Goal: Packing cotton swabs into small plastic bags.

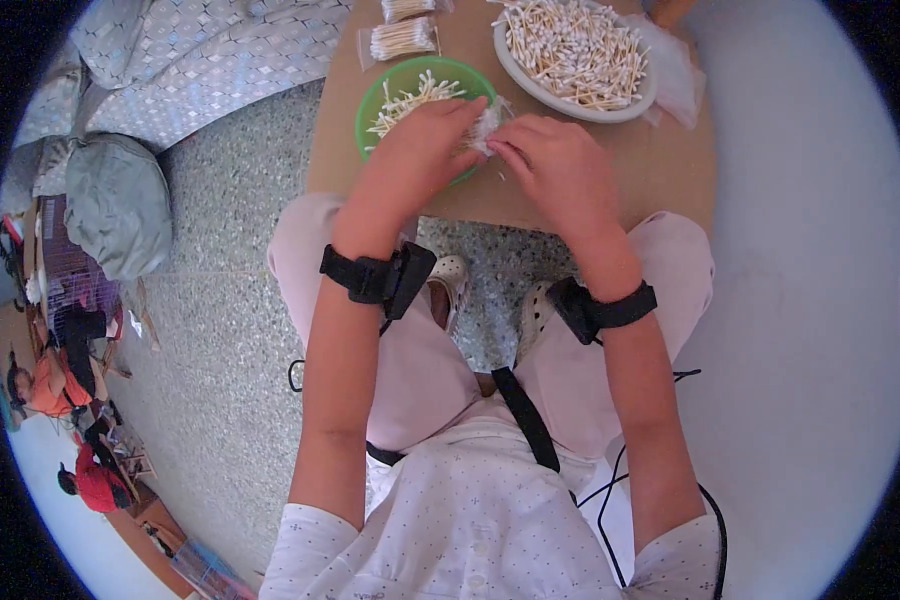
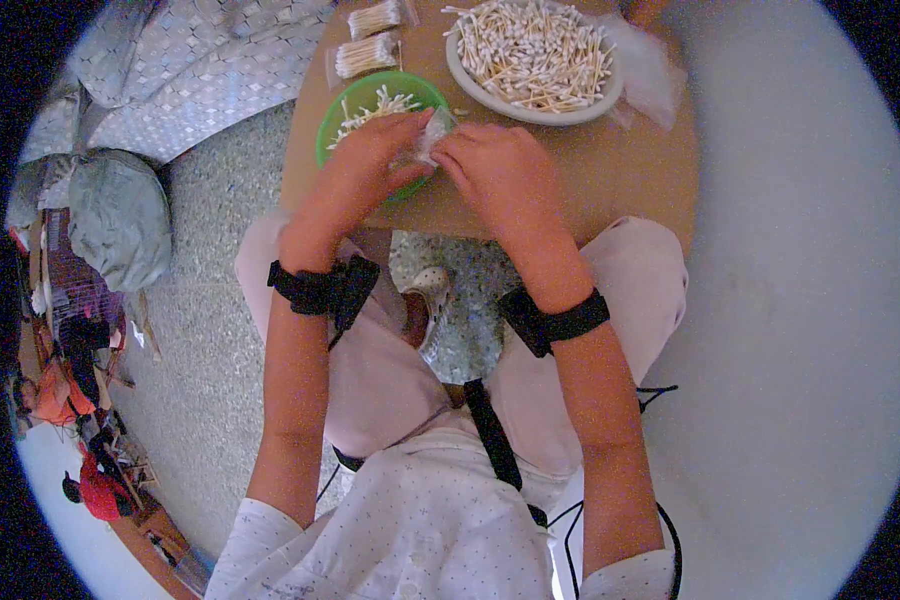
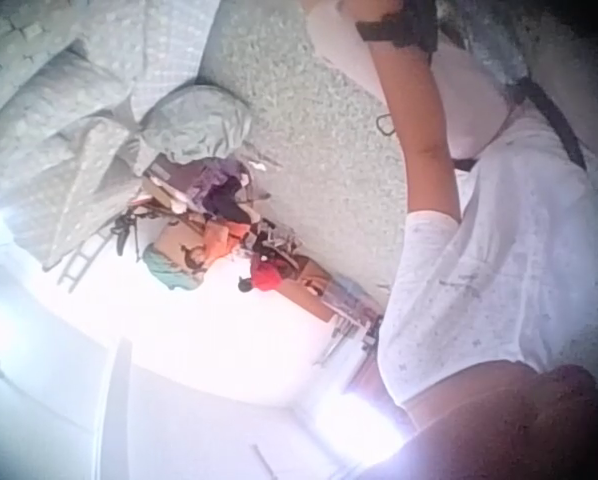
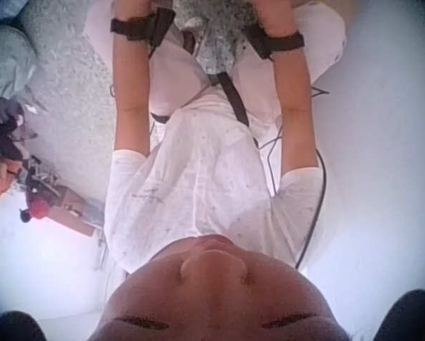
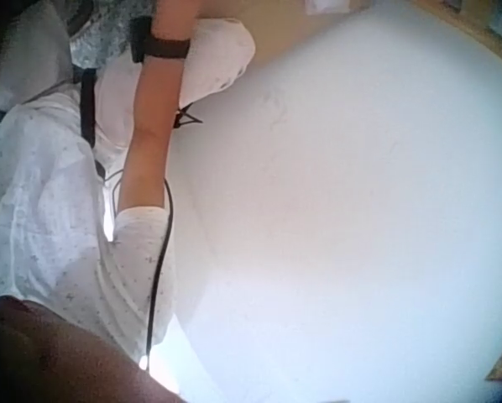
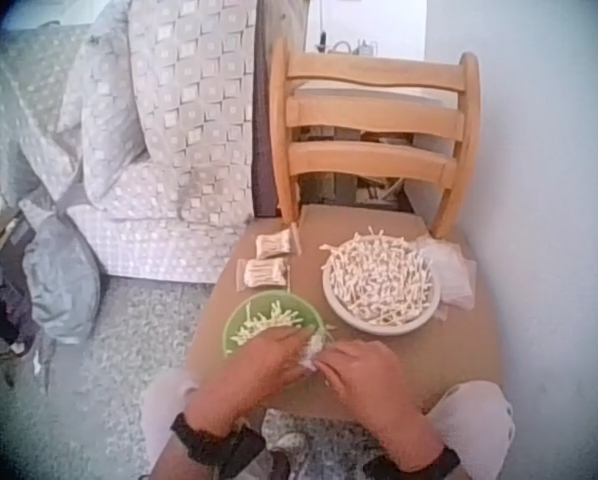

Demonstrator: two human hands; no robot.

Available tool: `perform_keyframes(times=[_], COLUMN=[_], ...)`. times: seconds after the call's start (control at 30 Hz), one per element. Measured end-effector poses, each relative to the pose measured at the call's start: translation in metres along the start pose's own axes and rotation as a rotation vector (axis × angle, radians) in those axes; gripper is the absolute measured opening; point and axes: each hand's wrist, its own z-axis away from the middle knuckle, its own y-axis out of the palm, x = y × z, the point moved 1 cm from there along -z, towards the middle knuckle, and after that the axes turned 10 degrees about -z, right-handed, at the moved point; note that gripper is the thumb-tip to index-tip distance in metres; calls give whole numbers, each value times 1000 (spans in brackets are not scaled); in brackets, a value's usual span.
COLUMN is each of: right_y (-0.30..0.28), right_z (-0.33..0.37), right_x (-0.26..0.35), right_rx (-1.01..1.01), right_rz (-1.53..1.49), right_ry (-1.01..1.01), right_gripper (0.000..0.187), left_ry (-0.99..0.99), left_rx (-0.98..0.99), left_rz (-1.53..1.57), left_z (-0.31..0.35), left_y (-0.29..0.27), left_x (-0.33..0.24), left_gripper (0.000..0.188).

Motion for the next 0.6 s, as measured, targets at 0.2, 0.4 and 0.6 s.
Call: perform_keyframes(times=[0.2,0.4,0.6], right_y=[11,14,-15], right_z=[0,0,-5], right_x=[1,-6,-26], right_rx=[-67,-69,-221], right_rz=[-30,-159,-287], right_ry=[140,199,241], right_gripper=[17,19,23], left_ry=[49,39,-14], left_rx=[-82,-48,-179], left_rz=[-10,-4,41], left_z=[-2,-2,-4], left_y=[2,5,-4], left_x=[-1,1,9], left_gripper=[49,51,54])
